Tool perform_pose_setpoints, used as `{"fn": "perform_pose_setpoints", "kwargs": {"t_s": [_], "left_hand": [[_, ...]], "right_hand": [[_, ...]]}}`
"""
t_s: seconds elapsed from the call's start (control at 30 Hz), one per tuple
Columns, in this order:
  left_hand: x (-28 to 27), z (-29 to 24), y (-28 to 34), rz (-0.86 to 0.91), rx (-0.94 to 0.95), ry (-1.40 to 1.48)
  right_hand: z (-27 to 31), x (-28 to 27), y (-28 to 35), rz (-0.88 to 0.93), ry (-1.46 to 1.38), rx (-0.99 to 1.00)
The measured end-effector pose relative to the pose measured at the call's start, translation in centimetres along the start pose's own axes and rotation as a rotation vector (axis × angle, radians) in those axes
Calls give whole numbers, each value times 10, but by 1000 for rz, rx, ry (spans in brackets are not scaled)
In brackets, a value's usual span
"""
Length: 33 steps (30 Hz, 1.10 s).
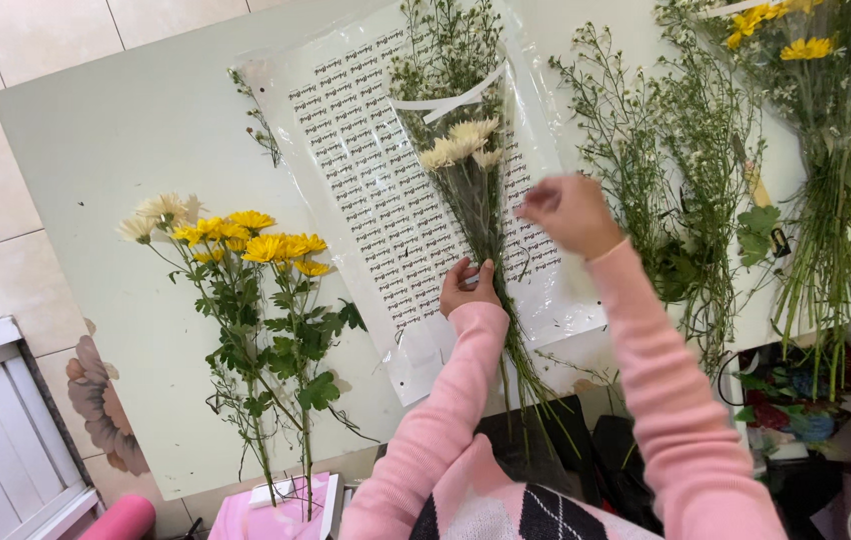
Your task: The person arranges white and yellow flowers into a bundle, places them on a plastic sheet, and then wraps and tapes the sheet around the stems.
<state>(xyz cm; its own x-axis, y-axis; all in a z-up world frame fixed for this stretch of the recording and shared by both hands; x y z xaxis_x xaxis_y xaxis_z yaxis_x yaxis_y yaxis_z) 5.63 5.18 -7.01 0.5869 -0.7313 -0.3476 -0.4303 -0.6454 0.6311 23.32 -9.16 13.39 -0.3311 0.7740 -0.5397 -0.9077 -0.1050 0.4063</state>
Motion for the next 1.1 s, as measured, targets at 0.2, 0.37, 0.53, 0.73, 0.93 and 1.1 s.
{"fn": "perform_pose_setpoints", "kwargs": {"t_s": [0.2,0.37,0.53,0.73,0.93,1.1], "left_hand": [[-1,-3,0,-59,80,-57],[-2,0,-1,-87,114,-117],[6,14,-4,-59,32,-145],[5,6,1,-37,8,-244],[5,-6,1,34,96,-409],[6,-19,-2,128,199,-520]], "right_hand": [[-109,97,48,-103,-146,134],[-141,109,66,-367,-232,289],[-149,121,71,-457,-229,371],[-157,132,72,-520,-265,407],[-148,129,61,-436,-146,284],[-144,129,50,-327,-64,219]]}}
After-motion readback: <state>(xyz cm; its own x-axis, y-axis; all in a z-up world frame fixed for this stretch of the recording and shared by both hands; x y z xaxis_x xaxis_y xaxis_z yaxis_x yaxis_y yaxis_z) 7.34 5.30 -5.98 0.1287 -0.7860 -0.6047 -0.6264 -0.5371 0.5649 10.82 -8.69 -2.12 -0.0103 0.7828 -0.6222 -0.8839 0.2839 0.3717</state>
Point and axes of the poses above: each hand's wrist, its own y-axis away from the middle knuckle, its own x-axis out of the palm, z = x × y, the point moved 7 cm from there along -y, towards the middle knuckle, and after that the axes turned 3 degrees about x, right-handed, at the moved point
